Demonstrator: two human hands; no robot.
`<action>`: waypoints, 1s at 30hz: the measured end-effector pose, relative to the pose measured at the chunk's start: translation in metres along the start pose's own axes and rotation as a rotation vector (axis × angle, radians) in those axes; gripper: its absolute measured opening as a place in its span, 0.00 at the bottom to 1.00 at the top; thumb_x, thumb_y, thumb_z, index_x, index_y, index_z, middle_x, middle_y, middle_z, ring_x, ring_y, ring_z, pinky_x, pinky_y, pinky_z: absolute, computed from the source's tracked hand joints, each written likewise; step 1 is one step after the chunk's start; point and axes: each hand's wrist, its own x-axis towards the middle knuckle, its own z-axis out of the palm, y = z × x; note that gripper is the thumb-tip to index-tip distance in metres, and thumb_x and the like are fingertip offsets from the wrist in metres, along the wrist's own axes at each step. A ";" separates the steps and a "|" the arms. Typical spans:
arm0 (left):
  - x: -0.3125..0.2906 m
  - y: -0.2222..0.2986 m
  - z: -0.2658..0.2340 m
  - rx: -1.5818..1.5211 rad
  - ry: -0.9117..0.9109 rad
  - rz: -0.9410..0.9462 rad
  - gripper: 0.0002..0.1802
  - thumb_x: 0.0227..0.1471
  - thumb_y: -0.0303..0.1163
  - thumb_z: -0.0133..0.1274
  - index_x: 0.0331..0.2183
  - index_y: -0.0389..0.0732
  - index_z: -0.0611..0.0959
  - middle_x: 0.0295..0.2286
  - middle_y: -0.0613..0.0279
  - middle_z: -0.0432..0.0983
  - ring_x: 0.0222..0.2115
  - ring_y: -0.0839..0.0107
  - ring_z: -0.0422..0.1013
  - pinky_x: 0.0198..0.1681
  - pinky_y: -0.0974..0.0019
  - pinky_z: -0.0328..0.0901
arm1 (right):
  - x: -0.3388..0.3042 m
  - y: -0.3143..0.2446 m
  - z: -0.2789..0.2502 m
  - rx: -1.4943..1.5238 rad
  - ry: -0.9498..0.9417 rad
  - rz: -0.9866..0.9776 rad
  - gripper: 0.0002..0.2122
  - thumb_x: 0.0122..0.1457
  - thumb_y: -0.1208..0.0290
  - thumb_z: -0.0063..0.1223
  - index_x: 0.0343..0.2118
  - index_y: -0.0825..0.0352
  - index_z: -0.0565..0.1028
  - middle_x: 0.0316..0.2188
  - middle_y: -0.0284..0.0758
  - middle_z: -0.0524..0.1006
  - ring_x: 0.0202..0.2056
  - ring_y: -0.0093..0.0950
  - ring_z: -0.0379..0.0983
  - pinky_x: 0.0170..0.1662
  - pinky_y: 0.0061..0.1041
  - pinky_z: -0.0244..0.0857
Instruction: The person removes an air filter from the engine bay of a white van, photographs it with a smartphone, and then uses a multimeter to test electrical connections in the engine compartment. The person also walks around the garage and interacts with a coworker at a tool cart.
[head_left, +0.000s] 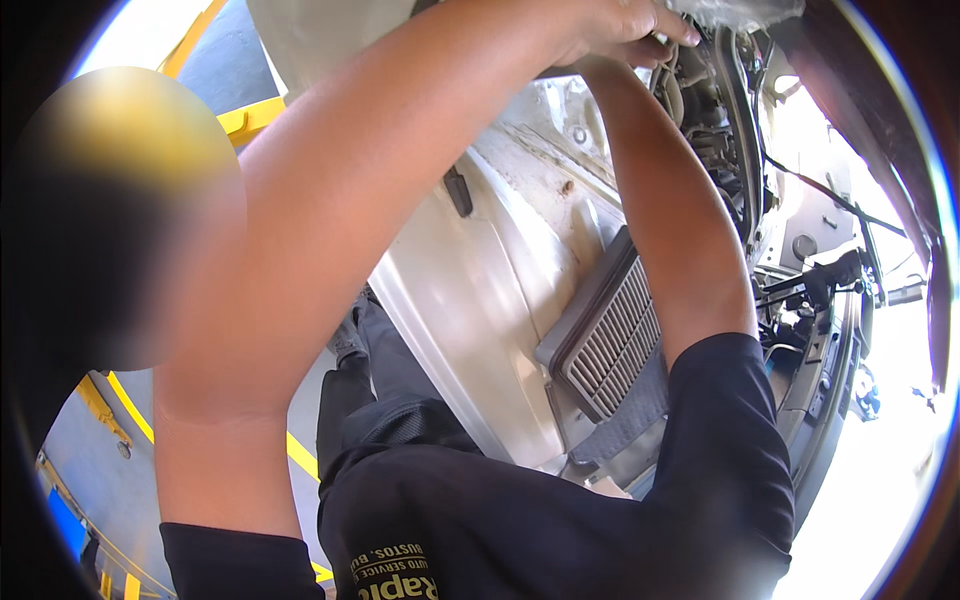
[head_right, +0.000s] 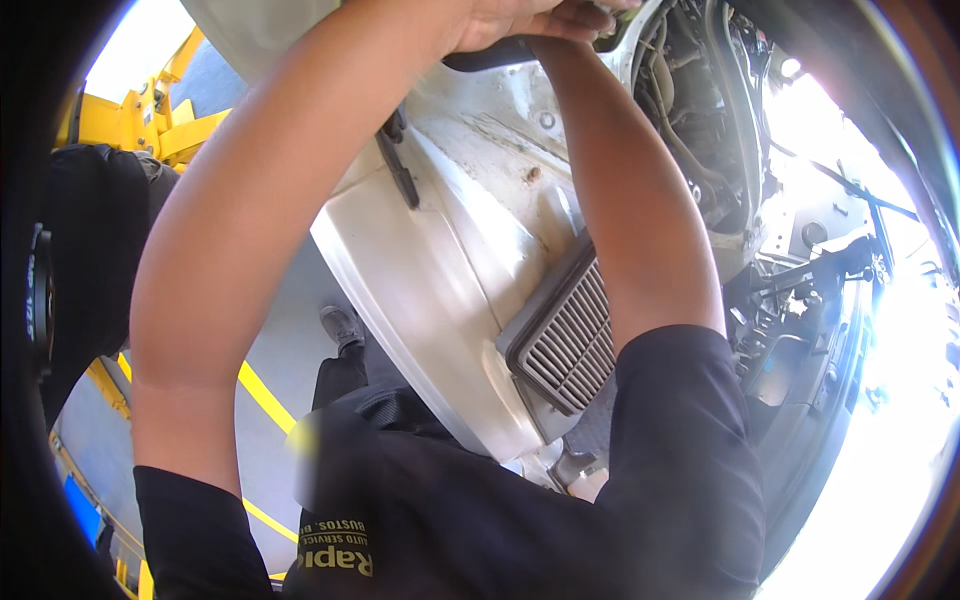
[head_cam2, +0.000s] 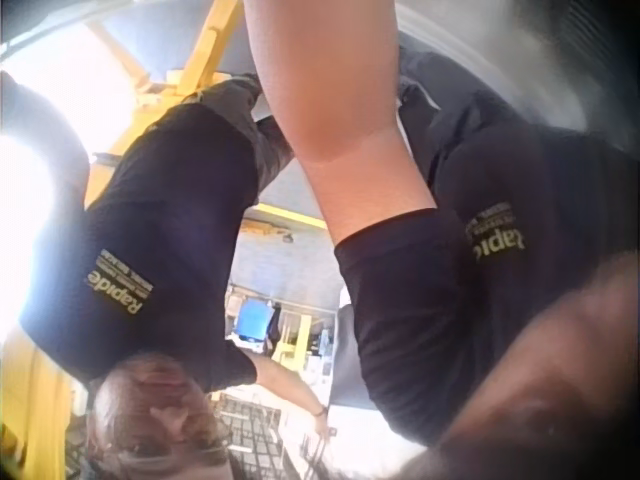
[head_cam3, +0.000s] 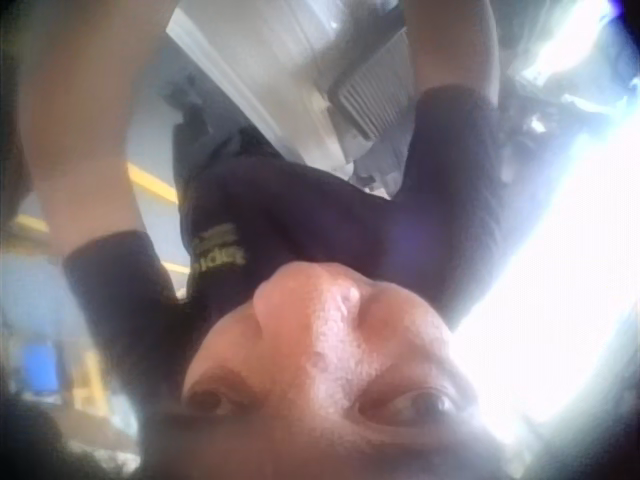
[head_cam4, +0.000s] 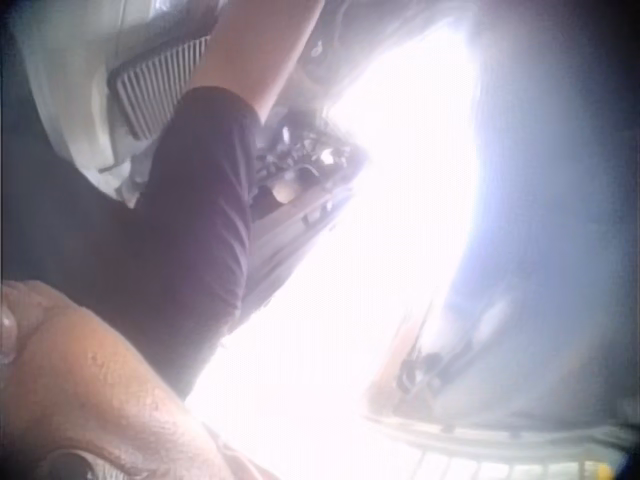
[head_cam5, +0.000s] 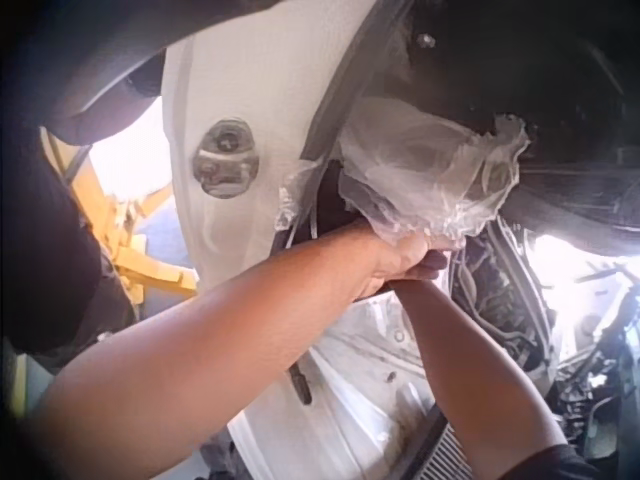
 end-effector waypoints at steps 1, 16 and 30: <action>-0.001 -0.001 -0.001 0.006 0.002 0.003 0.18 0.60 0.42 0.57 0.46 0.39 0.81 0.35 0.59 0.80 0.32 0.71 0.75 0.41 0.67 0.70 | 0.004 -0.001 0.001 0.001 -0.004 -0.006 0.12 0.54 0.73 0.57 0.41 0.66 0.81 0.46 0.50 0.77 0.53 0.46 0.71 0.52 0.42 0.68; -0.121 0.015 -0.004 0.113 0.112 0.092 0.25 0.60 0.36 0.55 0.55 0.33 0.77 0.39 0.53 0.82 0.36 0.69 0.79 0.45 0.66 0.73 | 0.026 -0.008 0.033 0.017 -0.052 -0.024 0.12 0.57 0.71 0.55 0.43 0.67 0.80 0.47 0.50 0.77 0.53 0.46 0.72 0.53 0.42 0.68; -0.660 -0.270 0.006 -0.062 0.611 -1.127 0.25 0.56 0.27 0.45 0.54 0.33 0.79 0.39 0.54 0.84 0.31 0.70 0.77 0.33 0.68 0.71 | 0.029 0.008 0.047 0.027 -0.078 0.020 0.13 0.59 0.70 0.53 0.45 0.67 0.79 0.48 0.50 0.77 0.53 0.46 0.72 0.54 0.42 0.67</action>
